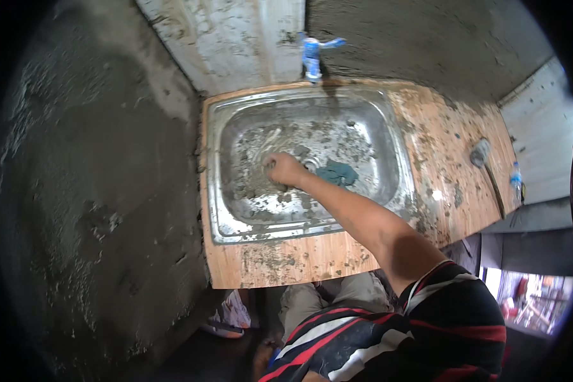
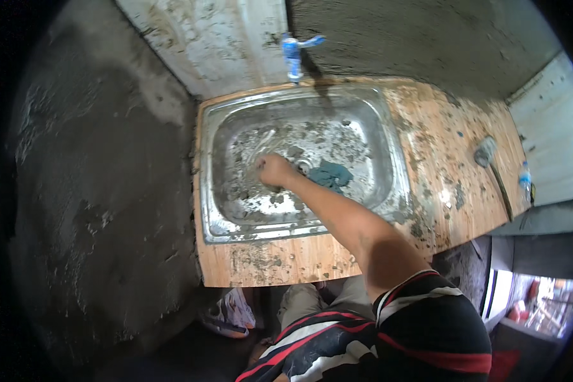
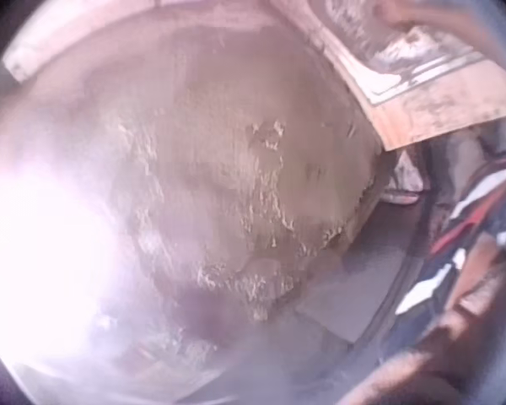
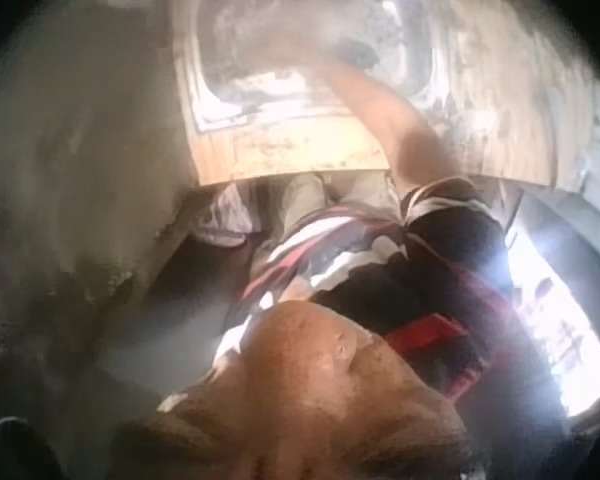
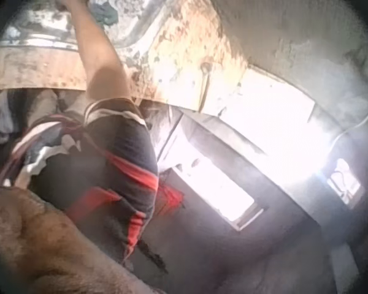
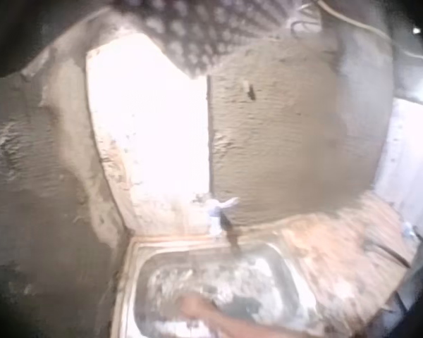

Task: The person applies mortar to the back of a tile, presses the tile onto the wall above a sink, and uses a rubber mallet to secure it. The person then checks the alignment with a spirit level, cleans the tile surface with a sponge, and repeats the process with more mortar.

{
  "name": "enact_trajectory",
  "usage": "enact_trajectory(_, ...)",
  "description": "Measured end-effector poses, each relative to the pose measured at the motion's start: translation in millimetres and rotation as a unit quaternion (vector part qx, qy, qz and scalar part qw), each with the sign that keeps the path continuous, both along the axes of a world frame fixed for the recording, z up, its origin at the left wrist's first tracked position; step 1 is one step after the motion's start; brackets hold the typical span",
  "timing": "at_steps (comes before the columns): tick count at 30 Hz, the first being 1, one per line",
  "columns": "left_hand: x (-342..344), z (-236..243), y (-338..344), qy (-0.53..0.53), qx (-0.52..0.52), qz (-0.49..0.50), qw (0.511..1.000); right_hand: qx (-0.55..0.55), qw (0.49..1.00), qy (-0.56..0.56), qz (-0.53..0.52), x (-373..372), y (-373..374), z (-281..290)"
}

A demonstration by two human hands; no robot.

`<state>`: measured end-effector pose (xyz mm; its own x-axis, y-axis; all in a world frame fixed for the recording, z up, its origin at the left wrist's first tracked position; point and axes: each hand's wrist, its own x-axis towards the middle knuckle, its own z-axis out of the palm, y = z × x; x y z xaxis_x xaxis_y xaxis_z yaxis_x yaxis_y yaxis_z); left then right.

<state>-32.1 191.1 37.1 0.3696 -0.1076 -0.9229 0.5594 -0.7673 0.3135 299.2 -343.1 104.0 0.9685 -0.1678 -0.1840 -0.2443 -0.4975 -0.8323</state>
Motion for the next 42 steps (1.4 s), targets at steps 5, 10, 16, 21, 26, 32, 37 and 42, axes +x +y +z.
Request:
enact_trajectory(5,54.1,-21.3,-25.5,-0.009,-0.015,-0.133,0.991,0.648,0.716,-0.051,-0.254,-43.4,-45.3,37.5)
enact_trajectory(10,98.7,-39.4,-58.3,-0.014,-0.005,-0.304,0.953,0.810,0.520,-0.194,-0.188,-143.2,-44.5,71.8)
enact_trajectory(16,120.1,-49.8,-105.8,-0.043,0.007,-0.494,0.868,0.715,0.560,-0.253,-0.335,-391.3,-19.7,134.4)
enact_trajectory(21,102.3,-49.6,-141.7,-0.055,0.003,-0.627,0.777,0.640,0.450,-0.394,-0.483,-591.7,44.9,26.2)
enact_trajectory(26,55.4,-46.3,-174.9,-0.066,-0.027,-0.745,0.664,0.597,0.212,-0.398,-0.664,-791.1,166.7,-101.0)
enact_trajectory(32,-69.1,-24.6,-240.2,0.069,0.018,-0.814,0.577,0.498,0.078,-0.522,-0.688,-945.9,288.8,-119.7)
enact_trajectory(37,-90.4,-35.6,-253.8,-0.033,-0.070,-0.806,0.586,0.348,0.038,-0.545,-0.762,-1014.0,326.2,-27.7)
enact_trajectory(42,-73.6,-60.6,-297.9,0.002,-0.053,-0.833,0.550,0.302,0.026,-0.586,-0.751,-1064.8,379.9,-56.7)
